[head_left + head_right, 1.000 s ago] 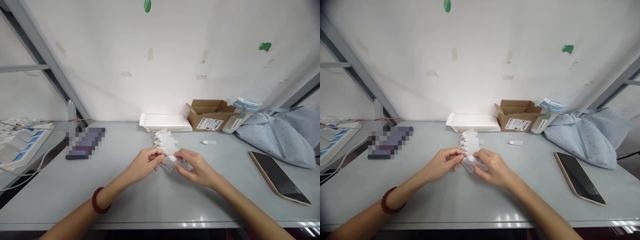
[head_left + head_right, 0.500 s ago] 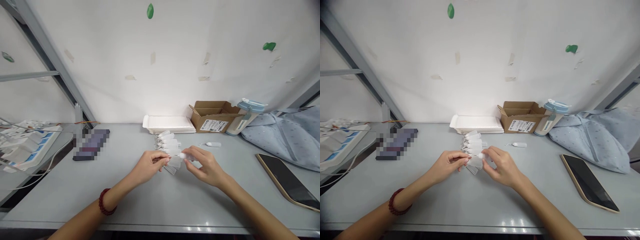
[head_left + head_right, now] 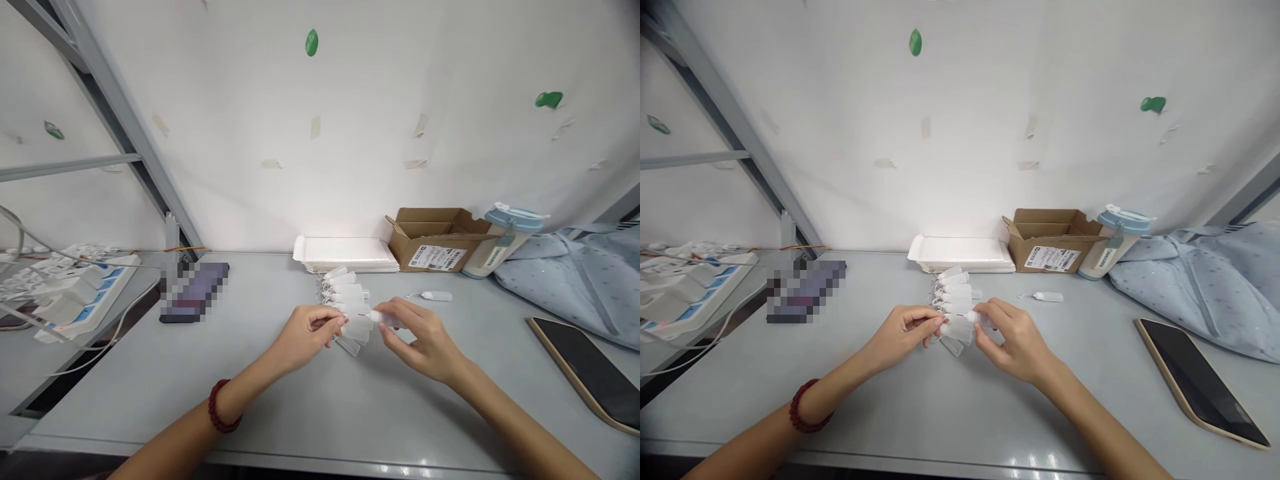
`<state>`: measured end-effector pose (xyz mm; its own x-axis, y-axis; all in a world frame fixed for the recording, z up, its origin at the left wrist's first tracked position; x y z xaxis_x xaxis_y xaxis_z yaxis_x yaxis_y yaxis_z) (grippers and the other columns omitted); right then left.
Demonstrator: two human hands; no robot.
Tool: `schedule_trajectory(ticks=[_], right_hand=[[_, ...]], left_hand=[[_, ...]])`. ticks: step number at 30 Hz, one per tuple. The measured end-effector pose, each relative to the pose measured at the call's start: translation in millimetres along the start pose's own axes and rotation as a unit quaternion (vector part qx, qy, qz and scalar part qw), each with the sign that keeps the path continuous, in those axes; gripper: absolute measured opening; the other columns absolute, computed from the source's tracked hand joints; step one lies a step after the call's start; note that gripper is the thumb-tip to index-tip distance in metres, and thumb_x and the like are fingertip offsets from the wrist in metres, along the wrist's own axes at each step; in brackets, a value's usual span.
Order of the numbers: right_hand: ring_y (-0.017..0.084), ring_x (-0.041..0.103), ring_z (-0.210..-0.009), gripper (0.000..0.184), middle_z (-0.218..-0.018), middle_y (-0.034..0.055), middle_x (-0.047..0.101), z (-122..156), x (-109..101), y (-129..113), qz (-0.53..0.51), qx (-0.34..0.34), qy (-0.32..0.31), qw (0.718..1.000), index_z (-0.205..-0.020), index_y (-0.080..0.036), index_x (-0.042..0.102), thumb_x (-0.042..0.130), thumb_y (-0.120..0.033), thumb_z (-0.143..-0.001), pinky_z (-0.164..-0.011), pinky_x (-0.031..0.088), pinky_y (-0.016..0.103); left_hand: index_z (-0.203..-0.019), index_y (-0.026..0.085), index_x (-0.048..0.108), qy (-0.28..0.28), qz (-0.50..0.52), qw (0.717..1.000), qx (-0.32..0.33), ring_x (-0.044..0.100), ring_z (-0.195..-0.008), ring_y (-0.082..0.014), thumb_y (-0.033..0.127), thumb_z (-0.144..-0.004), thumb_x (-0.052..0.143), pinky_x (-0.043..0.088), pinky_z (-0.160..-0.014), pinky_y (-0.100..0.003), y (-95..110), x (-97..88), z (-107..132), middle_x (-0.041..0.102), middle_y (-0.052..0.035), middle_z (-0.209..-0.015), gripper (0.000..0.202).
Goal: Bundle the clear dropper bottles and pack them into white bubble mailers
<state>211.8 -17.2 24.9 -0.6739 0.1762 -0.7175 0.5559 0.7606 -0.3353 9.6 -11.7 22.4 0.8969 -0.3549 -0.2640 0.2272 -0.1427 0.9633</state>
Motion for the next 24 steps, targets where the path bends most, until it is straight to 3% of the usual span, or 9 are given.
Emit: schedule_trajectory(ticks=[12,24], right_hand=[[0.012,0.048,-0.058,0.018,-0.071,0.0025,0.055,1,7,-11,-0.044,-0.008,-0.039,0.998,-0.102,-0.016,0.053,0.048,-0.018,-0.085,-0.052,0.041,0.024],[0.011,0.048,-0.057,0.019,-0.071,0.0021,0.055,1,6,-13,-0.057,-0.012,-0.031,0.998,-0.102,-0.016,0.054,0.048,-0.018,-0.084,-0.052,0.042,0.023]], left_hand=[[-0.073,0.012,0.064,-0.055,0.085,0.994,-0.032,0.047,-0.051,-0.0072,0.035,-0.081,0.057,0.036,-0.049,-0.02,-7,0.3,-2,0.055,0.0008,-0.061,0.025],[-0.068,0.013,0.063,-0.066,0.122,0.989,-0.045,0.046,-0.049,-0.0075,0.033,-0.082,0.057,0.035,-0.05,-0.02,-3,0.2,0,0.051,0.0033,-0.051,0.025]])
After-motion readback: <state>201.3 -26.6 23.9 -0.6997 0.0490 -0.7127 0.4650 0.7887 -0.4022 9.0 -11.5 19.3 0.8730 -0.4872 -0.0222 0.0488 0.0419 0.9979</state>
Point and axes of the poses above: each hand's wrist, its own z-axis away from the middle knuckle, its own x-axis out of the palm, y = z × x, the point moved 2 cm from there along -z, towards the middle knuckle
